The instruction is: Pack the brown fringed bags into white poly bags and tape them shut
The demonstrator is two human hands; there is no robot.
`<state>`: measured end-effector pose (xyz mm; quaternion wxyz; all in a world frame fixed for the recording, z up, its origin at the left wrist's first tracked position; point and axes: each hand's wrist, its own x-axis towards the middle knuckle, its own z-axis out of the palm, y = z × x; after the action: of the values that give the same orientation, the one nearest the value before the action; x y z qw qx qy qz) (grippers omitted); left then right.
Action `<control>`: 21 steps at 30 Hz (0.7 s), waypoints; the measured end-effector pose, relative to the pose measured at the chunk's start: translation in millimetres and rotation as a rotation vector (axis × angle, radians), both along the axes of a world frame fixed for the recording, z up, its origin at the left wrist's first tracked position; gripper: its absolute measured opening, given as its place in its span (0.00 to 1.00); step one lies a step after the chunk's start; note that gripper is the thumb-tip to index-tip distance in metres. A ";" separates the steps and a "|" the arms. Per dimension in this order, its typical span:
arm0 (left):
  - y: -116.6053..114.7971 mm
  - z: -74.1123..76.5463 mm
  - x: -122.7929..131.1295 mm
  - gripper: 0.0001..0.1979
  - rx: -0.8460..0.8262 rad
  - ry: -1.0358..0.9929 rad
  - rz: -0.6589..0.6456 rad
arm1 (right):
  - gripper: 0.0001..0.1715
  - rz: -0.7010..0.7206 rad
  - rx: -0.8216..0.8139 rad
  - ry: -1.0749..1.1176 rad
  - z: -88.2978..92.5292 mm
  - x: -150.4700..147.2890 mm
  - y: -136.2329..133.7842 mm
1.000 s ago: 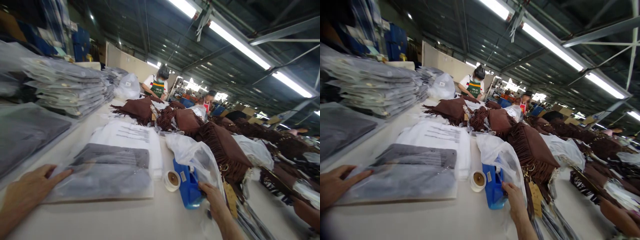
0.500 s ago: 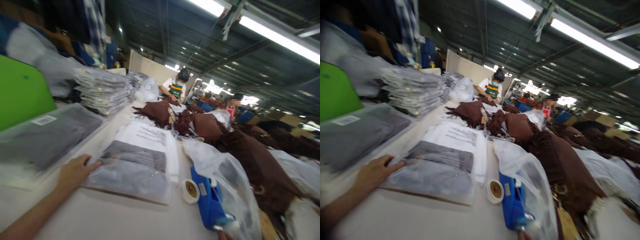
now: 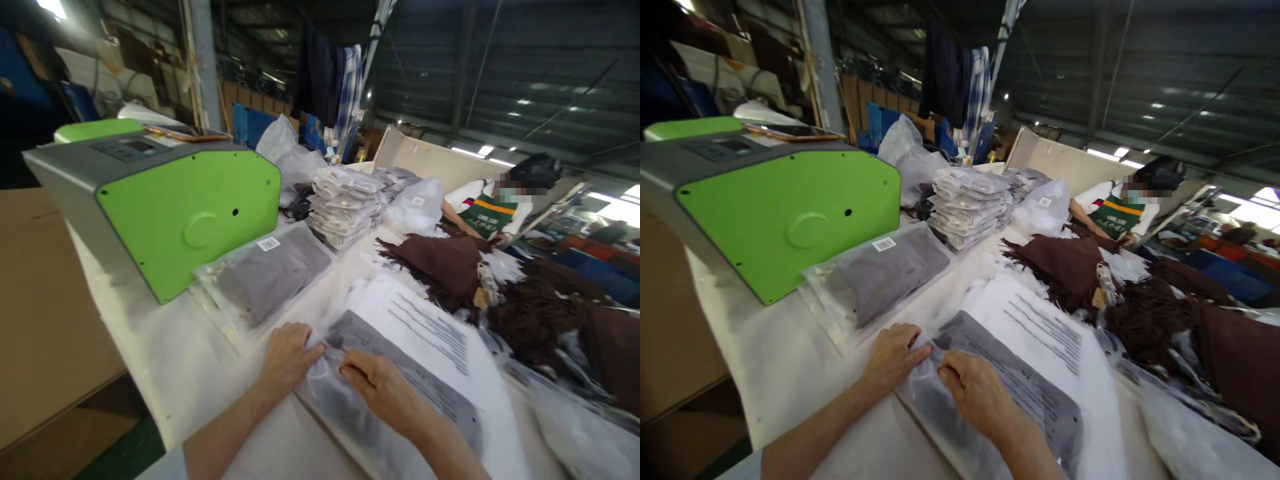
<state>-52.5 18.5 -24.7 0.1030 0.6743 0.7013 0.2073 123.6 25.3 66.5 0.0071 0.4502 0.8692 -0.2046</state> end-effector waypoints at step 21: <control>-2.7 3.4 0.7 0.06 0.012 -0.106 0.018 | 0.37 0.128 0.949 -0.073 -84.7 8.5 -43.9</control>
<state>-51.8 15.9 -21.3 0.1341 0.6567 0.6995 0.2479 132.1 -18.5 -18.2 -0.1559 0.3562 0.8918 0.2314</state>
